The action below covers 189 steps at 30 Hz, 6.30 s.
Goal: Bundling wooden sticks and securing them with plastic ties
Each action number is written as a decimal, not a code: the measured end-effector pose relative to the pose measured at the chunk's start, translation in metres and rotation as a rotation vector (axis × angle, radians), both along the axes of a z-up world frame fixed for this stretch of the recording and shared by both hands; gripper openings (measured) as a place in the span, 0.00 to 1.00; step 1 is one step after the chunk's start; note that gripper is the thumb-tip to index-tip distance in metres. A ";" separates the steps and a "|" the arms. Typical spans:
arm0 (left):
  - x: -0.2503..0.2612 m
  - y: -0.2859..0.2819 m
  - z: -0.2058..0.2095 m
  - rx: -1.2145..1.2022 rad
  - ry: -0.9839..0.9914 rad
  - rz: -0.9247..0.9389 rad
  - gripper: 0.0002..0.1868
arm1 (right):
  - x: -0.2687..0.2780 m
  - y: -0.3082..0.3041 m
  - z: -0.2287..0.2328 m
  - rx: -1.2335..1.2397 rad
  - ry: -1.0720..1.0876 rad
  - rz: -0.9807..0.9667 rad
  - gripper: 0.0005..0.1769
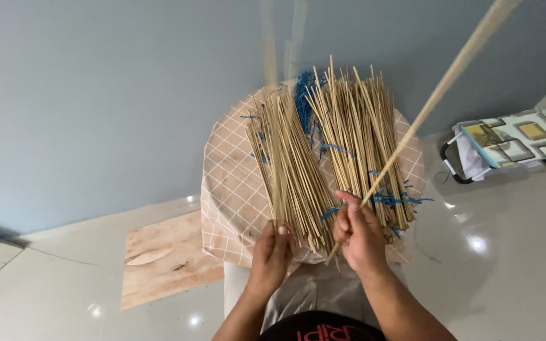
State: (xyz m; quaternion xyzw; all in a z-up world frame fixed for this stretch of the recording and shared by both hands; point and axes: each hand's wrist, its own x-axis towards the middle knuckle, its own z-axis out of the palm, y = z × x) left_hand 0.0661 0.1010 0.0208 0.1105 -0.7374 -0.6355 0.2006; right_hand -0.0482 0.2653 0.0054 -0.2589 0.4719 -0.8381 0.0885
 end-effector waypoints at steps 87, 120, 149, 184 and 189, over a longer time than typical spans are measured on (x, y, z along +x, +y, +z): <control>0.016 0.029 0.028 -0.574 0.163 -0.111 0.21 | 0.011 0.005 0.034 -0.062 -0.106 -0.093 0.23; -0.006 -0.095 0.078 -0.017 0.253 0.135 0.10 | 0.066 -0.074 0.044 0.444 0.549 0.050 0.28; -0.094 -0.095 -0.053 0.121 0.321 0.326 0.26 | 0.030 -0.081 0.001 1.258 0.983 0.019 0.10; -0.100 -0.116 -0.072 0.611 0.466 0.326 0.11 | 0.003 -0.091 -0.033 1.546 0.935 0.200 0.11; -0.090 -0.099 -0.058 0.420 0.337 0.316 0.18 | 0.011 -0.096 0.003 1.404 0.729 0.104 0.14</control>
